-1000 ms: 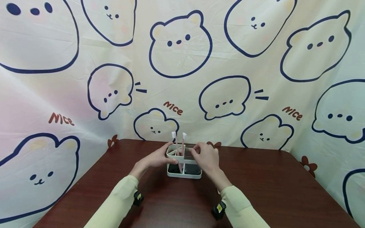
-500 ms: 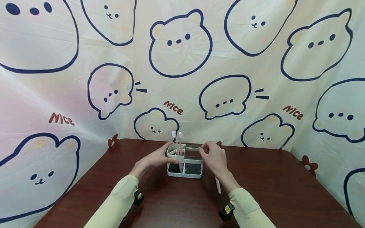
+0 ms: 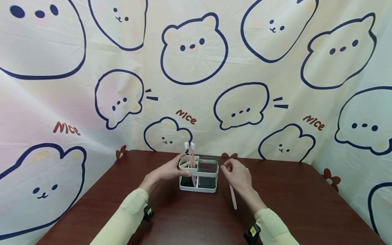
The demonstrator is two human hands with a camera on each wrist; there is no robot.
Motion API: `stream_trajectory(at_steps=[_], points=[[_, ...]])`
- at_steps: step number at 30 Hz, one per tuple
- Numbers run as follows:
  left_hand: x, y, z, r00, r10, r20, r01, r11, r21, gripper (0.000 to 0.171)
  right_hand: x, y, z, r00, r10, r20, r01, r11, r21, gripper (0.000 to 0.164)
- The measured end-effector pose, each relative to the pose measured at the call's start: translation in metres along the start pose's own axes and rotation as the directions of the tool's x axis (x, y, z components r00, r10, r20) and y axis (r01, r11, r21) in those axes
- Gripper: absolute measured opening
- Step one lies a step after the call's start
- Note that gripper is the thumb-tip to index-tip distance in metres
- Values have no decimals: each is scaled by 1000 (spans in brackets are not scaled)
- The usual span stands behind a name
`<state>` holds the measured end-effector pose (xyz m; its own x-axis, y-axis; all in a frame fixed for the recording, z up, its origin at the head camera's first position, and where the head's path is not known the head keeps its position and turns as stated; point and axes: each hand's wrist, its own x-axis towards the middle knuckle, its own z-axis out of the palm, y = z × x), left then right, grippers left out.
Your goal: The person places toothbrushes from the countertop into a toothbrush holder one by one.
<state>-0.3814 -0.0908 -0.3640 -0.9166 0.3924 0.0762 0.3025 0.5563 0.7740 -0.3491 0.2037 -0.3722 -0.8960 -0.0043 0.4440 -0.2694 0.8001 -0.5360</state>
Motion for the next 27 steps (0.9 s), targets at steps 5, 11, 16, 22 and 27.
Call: stream_trajectory(at_steps=[5,11,16,22,27], points=[[0,-1,0,1000,-3,-4,3,1000,-3,98,-2,11,-1,998,14,61,-14,1000,-8,22],[1,-2,0,1000,-4,-1,4,1000,-5,97,-7,23,-2,986,41,160,-41,999,2,27],[-1,-1,1,1000,-10,0,10,1000,-8,99,-11,36,-1,970,60,235,-63,998,8,29],[0,-1,1,1000,-7,2,7,1000,-24,98,-15,49,-1,944,51,327,-70,997,45,31],[1,-1,1,1000,-5,1,5,999,-32,96,-15,54,-3,921,34,389,-71,994,82,36]])
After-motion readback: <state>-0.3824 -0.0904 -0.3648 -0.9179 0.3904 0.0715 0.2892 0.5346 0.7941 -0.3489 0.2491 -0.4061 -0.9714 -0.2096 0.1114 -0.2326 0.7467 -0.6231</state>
